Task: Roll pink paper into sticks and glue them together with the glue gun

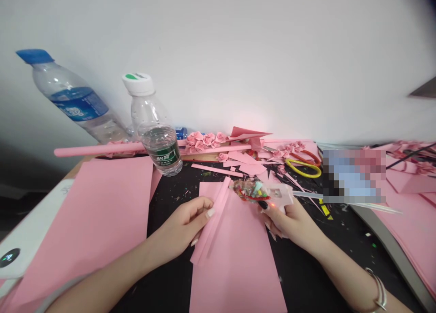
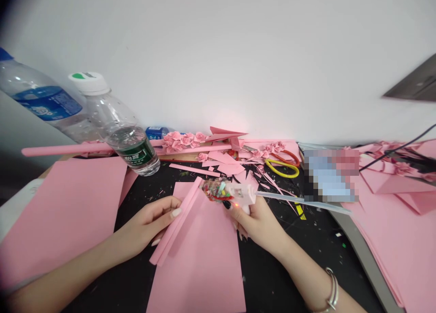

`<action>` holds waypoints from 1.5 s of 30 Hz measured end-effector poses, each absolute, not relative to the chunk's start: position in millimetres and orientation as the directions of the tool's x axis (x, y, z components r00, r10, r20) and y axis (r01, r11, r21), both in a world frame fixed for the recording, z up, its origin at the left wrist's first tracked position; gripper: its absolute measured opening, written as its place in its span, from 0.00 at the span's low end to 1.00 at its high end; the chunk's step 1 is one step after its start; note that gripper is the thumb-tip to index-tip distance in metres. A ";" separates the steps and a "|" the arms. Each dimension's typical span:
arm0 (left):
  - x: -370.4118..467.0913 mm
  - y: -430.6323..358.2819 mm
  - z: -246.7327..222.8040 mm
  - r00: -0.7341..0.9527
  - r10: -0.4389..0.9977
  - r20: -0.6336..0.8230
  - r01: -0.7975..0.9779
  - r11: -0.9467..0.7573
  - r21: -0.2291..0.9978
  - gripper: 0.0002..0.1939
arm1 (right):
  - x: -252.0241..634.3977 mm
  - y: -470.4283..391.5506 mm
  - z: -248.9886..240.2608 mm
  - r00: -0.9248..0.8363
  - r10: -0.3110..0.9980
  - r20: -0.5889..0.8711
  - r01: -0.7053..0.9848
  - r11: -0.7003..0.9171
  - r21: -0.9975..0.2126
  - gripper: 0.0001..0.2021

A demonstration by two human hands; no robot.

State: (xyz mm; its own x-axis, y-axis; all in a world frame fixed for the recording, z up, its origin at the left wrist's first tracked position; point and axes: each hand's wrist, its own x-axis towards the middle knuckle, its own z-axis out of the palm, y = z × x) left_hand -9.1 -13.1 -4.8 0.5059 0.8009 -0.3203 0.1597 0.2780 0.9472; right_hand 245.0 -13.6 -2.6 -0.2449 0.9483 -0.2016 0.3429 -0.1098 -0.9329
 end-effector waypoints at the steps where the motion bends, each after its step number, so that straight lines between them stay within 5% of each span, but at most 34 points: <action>1: -9.1 -13.2 -5.0 0.507 0.801 -0.319 0.157 0.278 0.948 0.14 | 245.0 -13.7 -2.5 -0.250 0.947 -0.200 0.338 -0.108 -0.935 0.16; 45: -9.5 -12.0 -2.1 0.504 0.796 -0.336 0.151 0.302 0.941 0.15 | 246.6 -15.6 -0.1 -0.254 0.925 -0.282 0.355 -0.183 -0.917 0.20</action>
